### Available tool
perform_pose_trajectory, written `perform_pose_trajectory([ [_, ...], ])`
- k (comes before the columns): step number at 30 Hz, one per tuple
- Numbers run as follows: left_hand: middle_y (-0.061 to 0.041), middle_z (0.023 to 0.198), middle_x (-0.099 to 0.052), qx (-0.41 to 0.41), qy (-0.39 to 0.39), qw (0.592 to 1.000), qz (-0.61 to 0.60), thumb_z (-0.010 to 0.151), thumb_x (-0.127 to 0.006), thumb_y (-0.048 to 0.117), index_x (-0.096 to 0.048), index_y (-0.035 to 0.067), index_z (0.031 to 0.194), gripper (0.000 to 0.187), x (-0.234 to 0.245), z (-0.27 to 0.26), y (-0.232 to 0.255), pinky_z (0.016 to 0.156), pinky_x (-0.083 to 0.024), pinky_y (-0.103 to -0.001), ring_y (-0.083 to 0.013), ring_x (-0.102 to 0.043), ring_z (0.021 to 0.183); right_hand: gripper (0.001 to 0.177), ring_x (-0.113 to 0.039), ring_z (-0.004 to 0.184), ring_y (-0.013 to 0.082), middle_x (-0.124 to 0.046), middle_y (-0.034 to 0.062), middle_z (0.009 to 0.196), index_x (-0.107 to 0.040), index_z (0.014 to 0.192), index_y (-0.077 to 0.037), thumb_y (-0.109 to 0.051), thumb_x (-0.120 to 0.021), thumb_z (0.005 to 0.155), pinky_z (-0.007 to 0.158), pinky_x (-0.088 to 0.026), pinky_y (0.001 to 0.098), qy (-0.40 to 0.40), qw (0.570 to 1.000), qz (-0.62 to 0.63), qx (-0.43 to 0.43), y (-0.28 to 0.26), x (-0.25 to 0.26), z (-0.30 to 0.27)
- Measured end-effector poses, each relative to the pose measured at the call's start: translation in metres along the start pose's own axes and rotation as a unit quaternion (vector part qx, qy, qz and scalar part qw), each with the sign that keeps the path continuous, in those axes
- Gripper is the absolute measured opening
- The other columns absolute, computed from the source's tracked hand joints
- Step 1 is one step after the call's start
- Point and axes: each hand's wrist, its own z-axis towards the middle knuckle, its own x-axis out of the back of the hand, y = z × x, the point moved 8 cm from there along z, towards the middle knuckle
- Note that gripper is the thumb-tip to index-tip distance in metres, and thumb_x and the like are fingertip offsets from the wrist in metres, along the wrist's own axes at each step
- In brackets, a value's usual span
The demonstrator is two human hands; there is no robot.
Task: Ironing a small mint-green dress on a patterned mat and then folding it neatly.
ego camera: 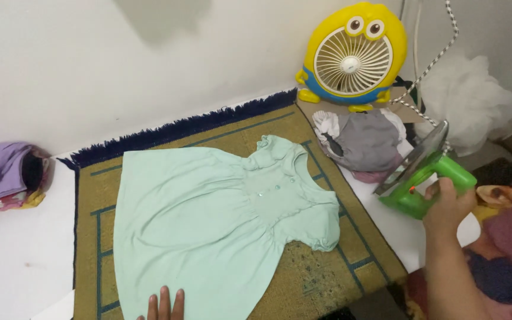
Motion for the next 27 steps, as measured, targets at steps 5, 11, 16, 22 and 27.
perform_pose_trajectory([
  [5,0.001,0.149,-0.057,0.025,-0.079,0.997,-0.01,0.091,-0.038,0.055,-0.058,0.043,0.142,0.056,-0.003,-0.017,-0.009,0.119,-0.027,-0.06,-0.0208,-0.053,0.137,0.015,-0.056,0.066,0.015,-0.06,0.0075,0.086,-0.062,0.116,0.003,-0.006,-0.054,0.106,0.063,-0.047,0.0293,0.02,0.999,0.048,0.009,0.031,0.025,-0.018],
  [11,-0.008,0.161,-0.034,0.008,-0.28,0.958,-0.056,0.076,-0.047,0.081,-0.044,0.033,0.152,0.09,0.072,0.023,0.005,0.117,-0.015,-0.063,-0.0345,-0.029,0.151,0.017,-0.055,0.069,0.0174,-0.059,0.01,0.09,-0.06,0.11,0.004,-0.009,-0.049,0.106,0.063,-0.046,0.0294,0.04,0.991,0.129,0.007,0.059,0.043,-0.028],
  [16,-0.014,0.161,-0.036,0.009,-0.28,0.95,-0.137,0.069,-0.057,0.088,-0.048,0.027,0.15,0.101,0.081,0.008,0.006,0.113,-0.012,-0.068,-0.0392,-0.028,0.151,0.023,-0.057,0.09,0.0199,-0.058,0.01,0.109,-0.054,0.122,0.003,-0.005,-0.047,0.101,0.082,-0.053,0.0319,0.017,0.982,0.186,-0.02,0.048,0.049,-0.044],
  [22,-0.009,0.139,-0.064,-0.135,-0.111,0.954,-0.243,0.095,-0.059,0.042,-0.07,0.03,0.132,0.041,0.012,-0.063,-0.013,0.107,-0.044,-0.055,-0.0276,-0.062,0.129,0.052,-0.048,0.13,0.0312,-0.048,0.015,0.144,-0.043,0.15,0.0,0.007,-0.045,0.098,0.118,-0.038,0.0477,0.051,0.94,-0.183,0.282,-0.004,0.074,-0.11],
  [27,-0.004,0.107,-0.076,-0.186,-0.033,0.929,-0.319,0.088,-0.072,0.032,-0.079,0.023,0.104,0.02,-0.009,-0.128,-0.034,0.083,-0.058,-0.044,-0.026,-0.073,0.1,0.05,-0.059,0.116,0.0353,-0.063,0.0112,0.127,-0.067,0.115,-0.016,-0.03,-0.076,0.068,0.095,-0.047,0.049,-0.519,0.72,-0.41,0.209,-0.071,-0.141,-0.176],
])
